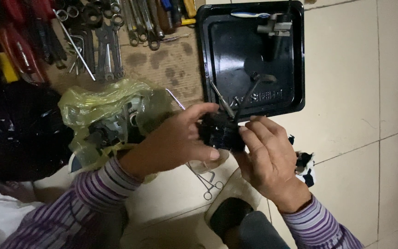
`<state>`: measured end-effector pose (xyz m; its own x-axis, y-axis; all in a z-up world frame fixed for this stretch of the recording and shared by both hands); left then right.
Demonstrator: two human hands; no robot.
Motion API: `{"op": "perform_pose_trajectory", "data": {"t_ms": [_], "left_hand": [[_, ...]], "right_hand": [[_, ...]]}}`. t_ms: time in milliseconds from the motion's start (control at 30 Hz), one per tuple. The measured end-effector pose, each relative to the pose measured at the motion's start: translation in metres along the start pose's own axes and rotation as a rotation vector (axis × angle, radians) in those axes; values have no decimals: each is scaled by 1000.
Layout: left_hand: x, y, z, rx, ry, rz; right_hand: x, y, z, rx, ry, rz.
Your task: The person disassembles a small black electrical component using a screwdriver and Allen key, removes screws, wipes the component with a cloth, and reassembles it. The person handles screws, a tray, and tools throughout the process.
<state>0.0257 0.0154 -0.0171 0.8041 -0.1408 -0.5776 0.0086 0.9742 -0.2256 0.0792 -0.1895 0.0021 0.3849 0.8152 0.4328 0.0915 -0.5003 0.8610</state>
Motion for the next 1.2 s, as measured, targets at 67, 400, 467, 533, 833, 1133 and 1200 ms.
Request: {"op": "perform_pose_trajectory", "data": {"t_ms": [67,400,467,533,833,1133,1200], "left_hand": [[1,-2,-4,-30,-5,11],[-2,-6,6,46,-8,110],[-4,-7,10,52,42,134],[-4,-8,8,18,44,129],[-4,-8,8,24,105,127],[-2,-7,2,26,86,153],[-4,-5,3,31,70,148]], "right_hand": [[1,-1,-2,-32,47,40],[-6,2,-1,-6,-163,-14],[-4,2,-2,0,-189,-31],[-4,2,-3,10,-192,-35],[-3,0,-6,35,-205,-10],[-1,2,-10,103,-292,11],[4,5,-14,129,-333,21]]}}
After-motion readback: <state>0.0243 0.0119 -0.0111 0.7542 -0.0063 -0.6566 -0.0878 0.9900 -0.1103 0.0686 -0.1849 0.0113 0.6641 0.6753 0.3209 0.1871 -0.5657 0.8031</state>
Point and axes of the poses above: each hand's wrist, its own x-axis towards the middle knuckle, its own y-axis out of the back of the hand, z = x × y, the point moved 2 cm from there along x, towards the middle knuckle, and after that the axes turned 6 degrees about z, right-handed, at the moved point
